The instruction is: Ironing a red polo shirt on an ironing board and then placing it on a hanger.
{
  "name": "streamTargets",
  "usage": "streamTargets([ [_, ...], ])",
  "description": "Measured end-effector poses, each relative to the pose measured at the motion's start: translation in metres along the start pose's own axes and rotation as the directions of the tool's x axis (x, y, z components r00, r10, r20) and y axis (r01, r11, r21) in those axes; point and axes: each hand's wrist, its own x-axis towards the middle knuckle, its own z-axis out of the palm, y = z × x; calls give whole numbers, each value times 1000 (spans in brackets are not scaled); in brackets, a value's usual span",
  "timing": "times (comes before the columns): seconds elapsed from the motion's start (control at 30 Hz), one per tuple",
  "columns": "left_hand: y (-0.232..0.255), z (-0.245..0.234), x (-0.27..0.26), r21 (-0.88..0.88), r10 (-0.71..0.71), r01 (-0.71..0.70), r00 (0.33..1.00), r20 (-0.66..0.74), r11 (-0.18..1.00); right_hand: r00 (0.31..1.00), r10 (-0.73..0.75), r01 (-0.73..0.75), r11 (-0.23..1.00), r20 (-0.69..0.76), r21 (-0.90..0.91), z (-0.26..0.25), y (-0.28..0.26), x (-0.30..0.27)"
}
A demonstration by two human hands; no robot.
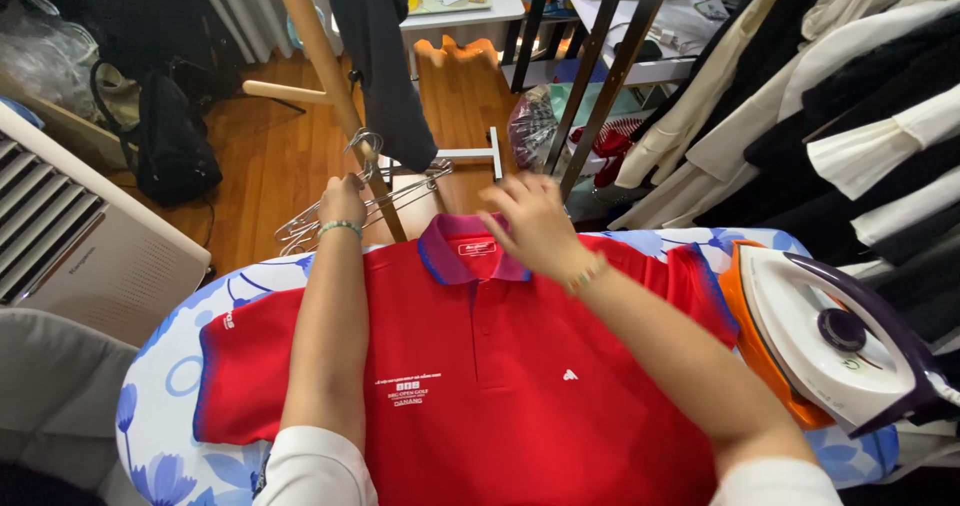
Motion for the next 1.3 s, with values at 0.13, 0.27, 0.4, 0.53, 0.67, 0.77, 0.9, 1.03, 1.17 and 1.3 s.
streamTargets([
  [0.13,-1,7,1,1,-14,14,1000,-10,1000,994,-104,103,994,-32,-41,61,11,77],
  [0.27,-3,14,6,-35,8,-10,999,-50,999,979,0,-35,985,203,170,127,12,137],
  [0.4,7,-4,-6,-94,2,-9,997,-79,996,880,52,-184,954,472,238,176,1,169],
  [0.53,2,9,-1,-113,-12,3,997,-80,994,861,105,-222,958,497,182,244,15,184],
  [0.67,-4,29,4,-119,-2,-2,999,-34,993,838,155,-278,947,523,164,234,3,188],
  [0.77,0,25,0,-78,-20,19,1000,-19,997,824,154,-276,950,546,149,245,6,188],
  [0.9,3,23,-4,-40,-71,69,996,-44,997,827,222,-337,931,517,140,231,-3,181],
  [1.03,11,11,-12,-19,-78,77,994,-70,997,873,234,-393,857,429,333,238,-1,172],
  [1.17,3,24,-4,-25,-85,84,993,-76,996,902,280,-410,795,329,447,256,4,168],
  [1.3,5,17,-5,-30,-93,92,995,-39,995,906,336,-417,816,259,399,248,3,171],
])
